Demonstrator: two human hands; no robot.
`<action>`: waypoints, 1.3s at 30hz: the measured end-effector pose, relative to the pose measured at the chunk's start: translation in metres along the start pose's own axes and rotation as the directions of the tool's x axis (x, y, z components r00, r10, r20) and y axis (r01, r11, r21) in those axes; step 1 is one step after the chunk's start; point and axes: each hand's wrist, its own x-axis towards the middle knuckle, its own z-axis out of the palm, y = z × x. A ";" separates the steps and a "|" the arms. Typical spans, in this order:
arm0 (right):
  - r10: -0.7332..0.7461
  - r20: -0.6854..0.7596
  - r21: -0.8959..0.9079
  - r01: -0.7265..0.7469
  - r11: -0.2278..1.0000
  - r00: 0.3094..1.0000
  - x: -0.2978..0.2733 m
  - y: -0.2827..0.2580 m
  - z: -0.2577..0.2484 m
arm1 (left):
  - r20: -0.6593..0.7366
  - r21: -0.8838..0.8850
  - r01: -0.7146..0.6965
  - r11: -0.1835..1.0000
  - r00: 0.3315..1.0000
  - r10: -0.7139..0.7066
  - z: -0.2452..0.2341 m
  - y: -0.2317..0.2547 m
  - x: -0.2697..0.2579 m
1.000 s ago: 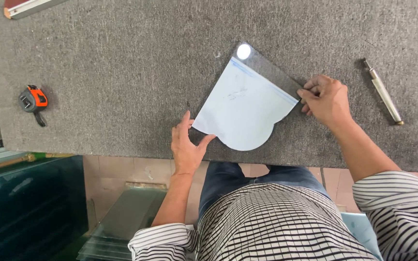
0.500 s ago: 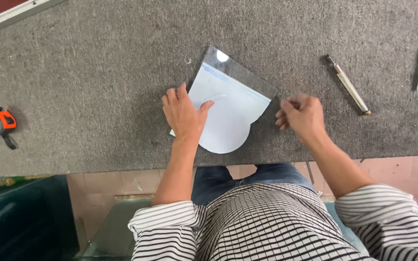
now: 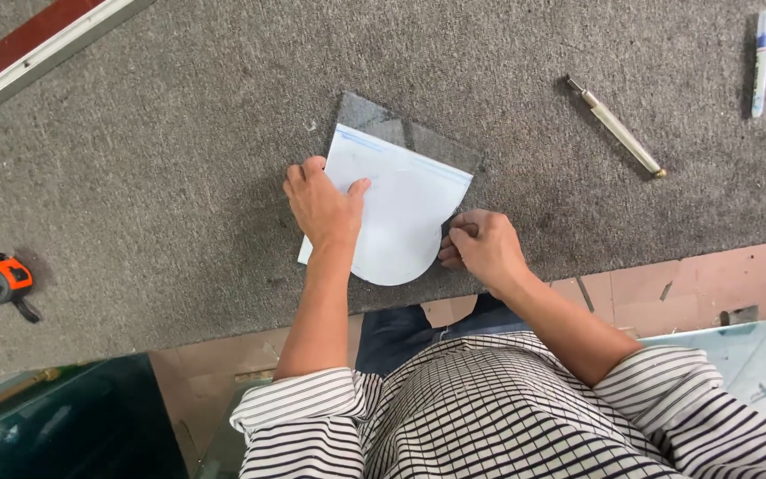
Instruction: Cutting a glass sheet into a specific shape using a paper template and a glass cutter
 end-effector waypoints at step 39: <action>0.007 -0.059 0.532 0.026 0.846 0.998 0.000 0.006 -0.009 | -0.002 -0.070 0.041 0.997 0.999 -0.041 -0.006 0.013 -0.012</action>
